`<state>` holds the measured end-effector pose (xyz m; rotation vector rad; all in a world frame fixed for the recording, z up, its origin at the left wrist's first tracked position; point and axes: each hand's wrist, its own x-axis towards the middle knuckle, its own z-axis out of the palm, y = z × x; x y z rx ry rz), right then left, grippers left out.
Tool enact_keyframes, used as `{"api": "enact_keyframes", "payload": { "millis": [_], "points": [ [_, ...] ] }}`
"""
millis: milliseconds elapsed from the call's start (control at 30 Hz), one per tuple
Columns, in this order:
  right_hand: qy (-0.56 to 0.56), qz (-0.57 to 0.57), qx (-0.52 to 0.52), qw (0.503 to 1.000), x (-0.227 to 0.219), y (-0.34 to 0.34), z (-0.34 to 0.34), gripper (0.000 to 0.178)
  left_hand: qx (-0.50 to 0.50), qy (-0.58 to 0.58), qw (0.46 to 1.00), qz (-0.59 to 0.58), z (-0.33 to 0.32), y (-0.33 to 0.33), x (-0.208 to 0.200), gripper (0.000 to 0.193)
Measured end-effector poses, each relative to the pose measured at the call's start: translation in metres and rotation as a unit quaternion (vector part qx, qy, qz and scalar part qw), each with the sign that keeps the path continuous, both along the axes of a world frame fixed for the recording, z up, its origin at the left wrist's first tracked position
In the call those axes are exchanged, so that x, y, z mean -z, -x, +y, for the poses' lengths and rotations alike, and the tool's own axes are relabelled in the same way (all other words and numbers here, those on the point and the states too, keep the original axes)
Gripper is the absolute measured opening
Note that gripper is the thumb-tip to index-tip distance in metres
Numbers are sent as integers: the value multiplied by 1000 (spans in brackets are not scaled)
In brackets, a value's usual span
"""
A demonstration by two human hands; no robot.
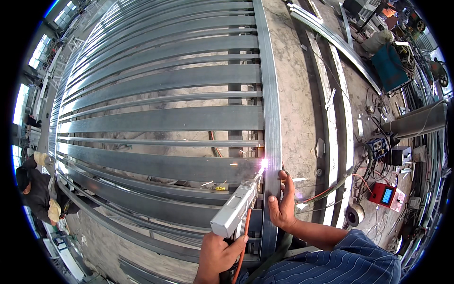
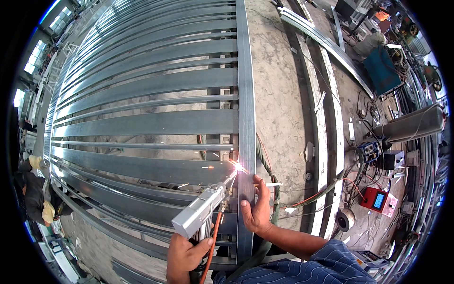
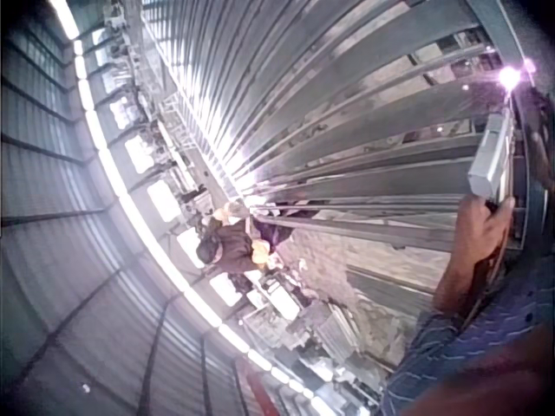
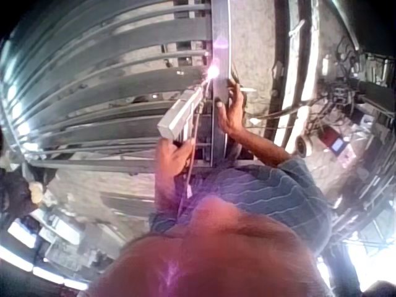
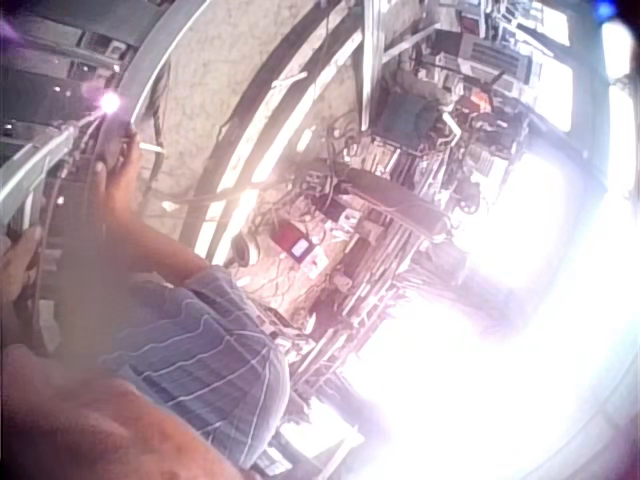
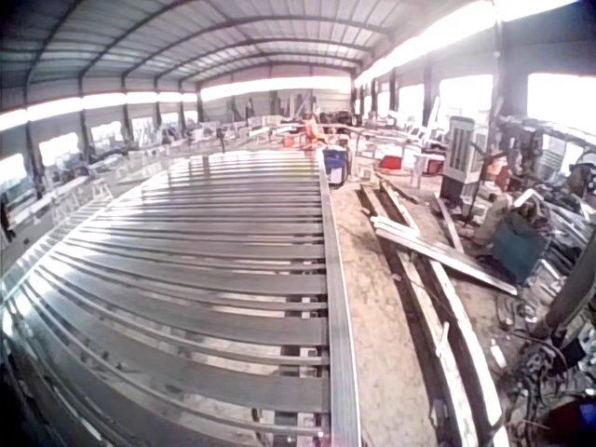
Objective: The person welds a metal frame using a handheld welding tool, creating bright sparks along the joints. They pause briefly to reposition the tool and continue welding along the frame's length.
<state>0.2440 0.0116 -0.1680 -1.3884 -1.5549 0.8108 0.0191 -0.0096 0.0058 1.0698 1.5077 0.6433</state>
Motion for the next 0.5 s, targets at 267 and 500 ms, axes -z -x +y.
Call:
{"api": "enact_keyframes", "payload": {
  "millis": [267,500],
  "points": [
    [-5,-9,3,1000,-1,1,1,84,-2,12,1000,-4,-6,1,3,41],
    [-8,2,3,1000,4,-1,0,84,6,23,1000,-1,-9,2,3,41]
  ]
}}
